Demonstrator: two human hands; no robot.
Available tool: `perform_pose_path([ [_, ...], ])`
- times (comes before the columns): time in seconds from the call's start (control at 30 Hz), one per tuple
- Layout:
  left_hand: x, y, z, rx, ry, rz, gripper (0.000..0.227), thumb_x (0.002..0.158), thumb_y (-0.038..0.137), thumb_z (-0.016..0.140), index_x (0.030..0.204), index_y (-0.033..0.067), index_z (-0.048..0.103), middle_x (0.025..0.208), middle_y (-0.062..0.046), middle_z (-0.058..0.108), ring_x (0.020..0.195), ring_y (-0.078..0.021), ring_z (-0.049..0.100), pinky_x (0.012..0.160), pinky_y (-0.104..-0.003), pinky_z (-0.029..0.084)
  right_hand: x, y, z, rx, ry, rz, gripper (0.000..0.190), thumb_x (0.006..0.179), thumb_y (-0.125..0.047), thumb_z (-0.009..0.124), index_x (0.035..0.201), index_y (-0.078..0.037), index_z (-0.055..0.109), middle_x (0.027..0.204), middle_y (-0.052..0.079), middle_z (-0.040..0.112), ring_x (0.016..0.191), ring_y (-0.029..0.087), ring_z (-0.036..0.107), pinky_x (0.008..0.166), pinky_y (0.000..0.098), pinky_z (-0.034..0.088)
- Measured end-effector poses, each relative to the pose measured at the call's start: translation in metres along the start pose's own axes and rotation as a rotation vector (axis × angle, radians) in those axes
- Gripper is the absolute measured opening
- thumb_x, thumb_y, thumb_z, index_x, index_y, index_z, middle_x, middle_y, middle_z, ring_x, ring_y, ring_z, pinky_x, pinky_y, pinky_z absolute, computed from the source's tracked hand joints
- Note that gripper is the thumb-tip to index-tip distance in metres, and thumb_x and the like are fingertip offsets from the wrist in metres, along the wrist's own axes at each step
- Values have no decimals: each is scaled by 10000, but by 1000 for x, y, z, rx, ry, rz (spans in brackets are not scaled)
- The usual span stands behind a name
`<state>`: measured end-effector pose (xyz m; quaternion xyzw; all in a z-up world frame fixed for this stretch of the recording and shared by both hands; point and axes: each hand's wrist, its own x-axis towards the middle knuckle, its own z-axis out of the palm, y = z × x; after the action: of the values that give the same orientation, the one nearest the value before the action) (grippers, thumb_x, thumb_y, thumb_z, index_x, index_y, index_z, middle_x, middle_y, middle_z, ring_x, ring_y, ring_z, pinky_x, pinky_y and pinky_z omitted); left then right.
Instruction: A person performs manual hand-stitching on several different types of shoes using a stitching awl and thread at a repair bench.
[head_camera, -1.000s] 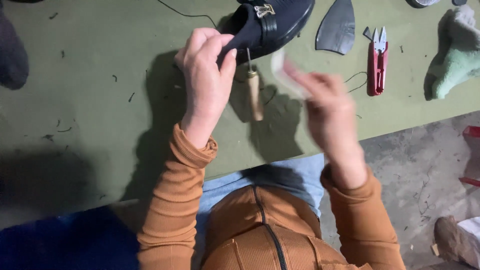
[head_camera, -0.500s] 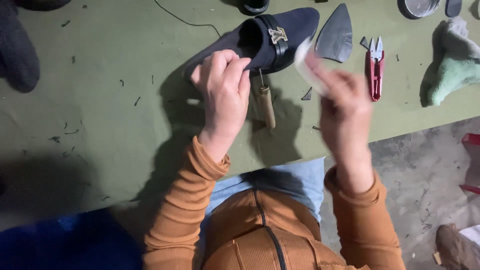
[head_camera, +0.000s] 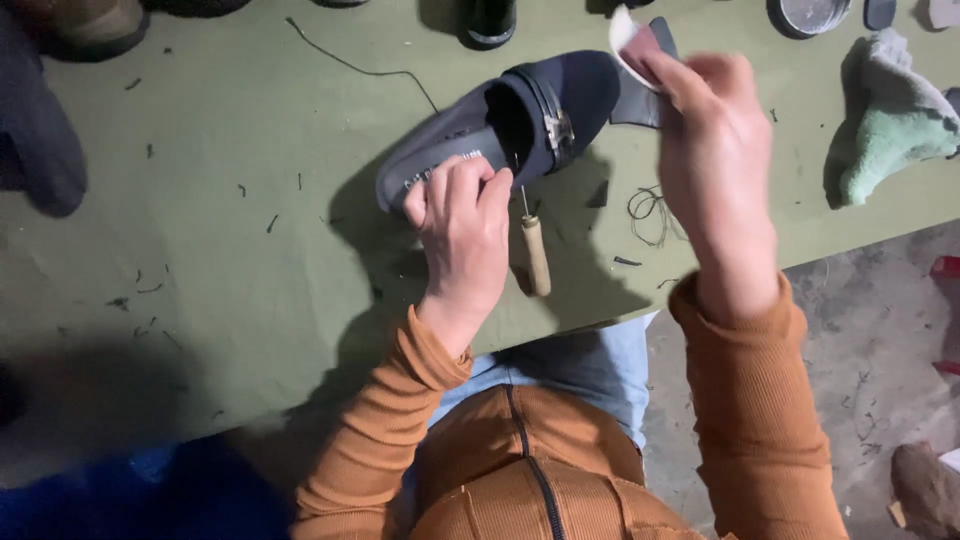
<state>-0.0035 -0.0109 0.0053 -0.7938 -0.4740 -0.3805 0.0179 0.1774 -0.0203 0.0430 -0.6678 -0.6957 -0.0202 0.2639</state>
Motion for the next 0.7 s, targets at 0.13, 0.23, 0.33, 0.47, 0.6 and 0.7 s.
perform_pose_path([
  [0.13, -6, 1, 3, 15, -45, 21, 176, 701, -58, 577, 752, 111, 563, 784, -6, 452, 801, -195, 499, 707, -334, 289, 13, 1, 25, -90, -9, -133, 271, 819, 62, 469, 1042, -46, 580, 905, 163, 449, 619, 277, 465, 512, 344, 386],
  [0.23, -4, 0, 2, 19, -50, 23, 165, 726, -48, 559, 746, 116, 554, 778, -3, 454, 790, -193, 499, 698, -339, 293, -3, -6, 10, -198, -69, -259, 257, 801, 68, 498, 1019, -36, 589, 893, 149, 493, 558, 258, 463, 452, 345, 379],
  [0.33, 3, -1, -2, 26, -69, 24, 153, 708, -35, 547, 701, 117, 537, 758, 0, 447, 754, -189, 483, 676, -331, 292, -11, -4, -24, -3, -263, -178, 264, 828, 43, 505, 1053, -64, 591, 945, 159, 528, 669, 244, 533, 569, 328, 452],
  [0.47, 16, -8, -10, -83, -113, 14, 69, 754, 63, 561, 703, 105, 581, 731, -4, 465, 691, -213, 449, 612, -335, 274, -7, 18, -18, 127, -49, -20, 278, 969, 66, 472, 1186, -82, 563, 942, 153, 460, 797, 256, 496, 668, 323, 388],
  [0.6, 25, -19, -11, -139, -128, -21, 195, 631, -39, 593, 747, 116, 619, 754, -2, 526, 712, -206, 476, 619, -343, 301, -6, 5, 25, 107, -87, 135, 397, 863, 25, 374, 1194, -165, 482, 958, 167, 434, 849, 292, 489, 586, 361, 417],
  [0.7, 31, -29, -10, -195, -150, -49, 168, 622, -24, 636, 735, 100, 632, 765, -11, 562, 705, -202, 490, 618, -344, 311, -30, -24, 18, 158, -21, 80, 368, 857, 67, 379, 1189, -76, 451, 954, 162, 453, 670, 316, 498, 490, 392, 399],
])
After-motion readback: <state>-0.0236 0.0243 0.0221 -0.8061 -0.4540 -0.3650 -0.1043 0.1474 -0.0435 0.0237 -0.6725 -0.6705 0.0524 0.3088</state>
